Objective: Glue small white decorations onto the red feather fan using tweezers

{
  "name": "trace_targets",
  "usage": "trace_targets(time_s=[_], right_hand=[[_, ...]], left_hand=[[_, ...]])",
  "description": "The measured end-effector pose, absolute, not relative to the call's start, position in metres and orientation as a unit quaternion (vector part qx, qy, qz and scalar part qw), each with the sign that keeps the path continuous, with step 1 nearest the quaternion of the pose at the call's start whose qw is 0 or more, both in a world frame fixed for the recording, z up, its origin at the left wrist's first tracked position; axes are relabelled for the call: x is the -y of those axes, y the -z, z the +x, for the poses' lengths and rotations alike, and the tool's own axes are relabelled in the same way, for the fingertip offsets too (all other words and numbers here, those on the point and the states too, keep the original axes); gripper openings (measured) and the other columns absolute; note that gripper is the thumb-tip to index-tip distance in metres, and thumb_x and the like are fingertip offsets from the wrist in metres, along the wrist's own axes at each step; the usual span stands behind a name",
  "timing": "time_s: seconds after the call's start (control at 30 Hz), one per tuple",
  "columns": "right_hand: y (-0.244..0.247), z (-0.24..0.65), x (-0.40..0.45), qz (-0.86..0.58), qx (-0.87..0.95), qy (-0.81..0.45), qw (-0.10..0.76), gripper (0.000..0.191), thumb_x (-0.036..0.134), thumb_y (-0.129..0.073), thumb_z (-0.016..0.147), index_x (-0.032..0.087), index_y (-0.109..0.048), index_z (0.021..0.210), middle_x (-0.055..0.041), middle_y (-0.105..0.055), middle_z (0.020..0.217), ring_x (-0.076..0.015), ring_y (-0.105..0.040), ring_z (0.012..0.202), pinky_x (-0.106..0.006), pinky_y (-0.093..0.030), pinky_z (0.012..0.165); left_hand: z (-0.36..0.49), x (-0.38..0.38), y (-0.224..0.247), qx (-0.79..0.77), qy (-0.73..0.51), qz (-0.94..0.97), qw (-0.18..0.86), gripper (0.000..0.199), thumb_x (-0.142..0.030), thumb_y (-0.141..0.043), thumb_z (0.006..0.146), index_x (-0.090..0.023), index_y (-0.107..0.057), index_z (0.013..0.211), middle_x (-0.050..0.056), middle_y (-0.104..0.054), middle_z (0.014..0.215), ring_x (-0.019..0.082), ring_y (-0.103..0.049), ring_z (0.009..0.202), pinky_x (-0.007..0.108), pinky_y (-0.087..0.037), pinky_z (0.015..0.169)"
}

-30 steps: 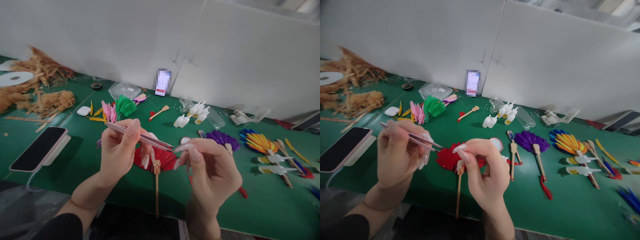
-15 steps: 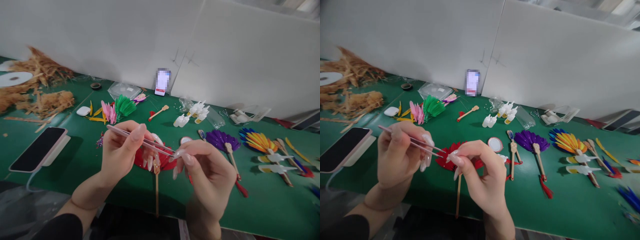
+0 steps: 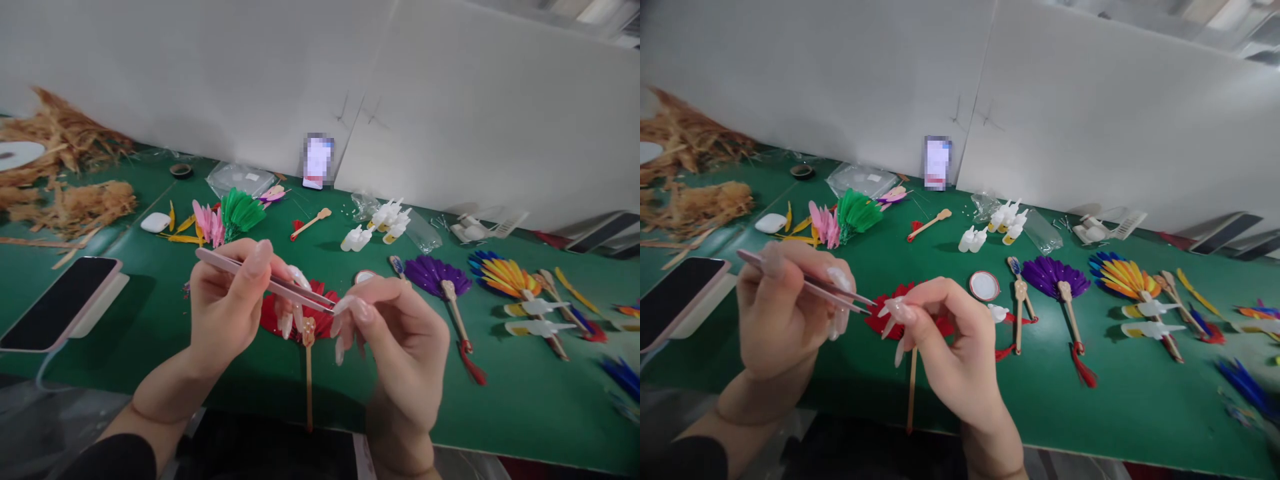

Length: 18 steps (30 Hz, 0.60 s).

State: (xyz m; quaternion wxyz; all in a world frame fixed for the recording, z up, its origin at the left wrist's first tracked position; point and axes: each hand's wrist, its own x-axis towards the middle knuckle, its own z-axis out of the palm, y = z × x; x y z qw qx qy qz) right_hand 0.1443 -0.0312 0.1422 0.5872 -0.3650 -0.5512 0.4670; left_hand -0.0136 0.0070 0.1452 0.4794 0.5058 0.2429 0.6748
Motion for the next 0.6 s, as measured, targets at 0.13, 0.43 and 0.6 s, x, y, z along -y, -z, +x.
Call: trace_targets(time_s=[0.13,0.43,0.6], right_hand=[[-0.1428,0.1446,0.0292,-0.379,0.553,-0.457,0.585,0.019,0.022,-0.053,0.099,0.023,-0.068,0.087,0.004,-0.065,0.068,-0.0038,-0.057,0.051,-0.015,-0.047,0.047],[-0.1415,0.1398,0.027,-0.39,0.534,-0.443,0.605,0.017,0.025,-0.057,0.096,0.02,-0.067,0.083,0.0042,-0.061,0.058,-0.0061,-0.056,0.046,-0.017,-0.046,0.043],[-0.1415,0.1394,0.0253,-0.393,0.531,-0.449,0.602,0.006,0.016,-0.071,0.084,0.021,-0.07,0.084,0.0025,-0.072,0.074,-0.0051,-0.059,0.045,-0.014,-0.046,0.038]], left_hand=[[-0.0158,-0.0065,-0.1445,-0.231,-0.671,0.514,0.482,0.03,-0.038,-0.058,0.095,-0.019,-0.073,0.077,-0.003,-0.067,0.058,0.008,-0.057,0.033,0.017,-0.043,0.03],[-0.0141,-0.0062,-0.1471,-0.23,-0.672,0.498,0.497,0.034,-0.038,-0.057,0.095,-0.016,-0.073,0.074,-0.001,-0.066,0.055,0.007,-0.057,0.034,0.015,-0.044,0.031],[-0.0148,-0.0052,-0.1472,-0.227,-0.669,0.504,0.498,0.035,-0.039,-0.055,0.096,-0.018,-0.073,0.075,-0.001,-0.066,0.055,0.008,-0.057,0.034,0.016,-0.046,0.031]])
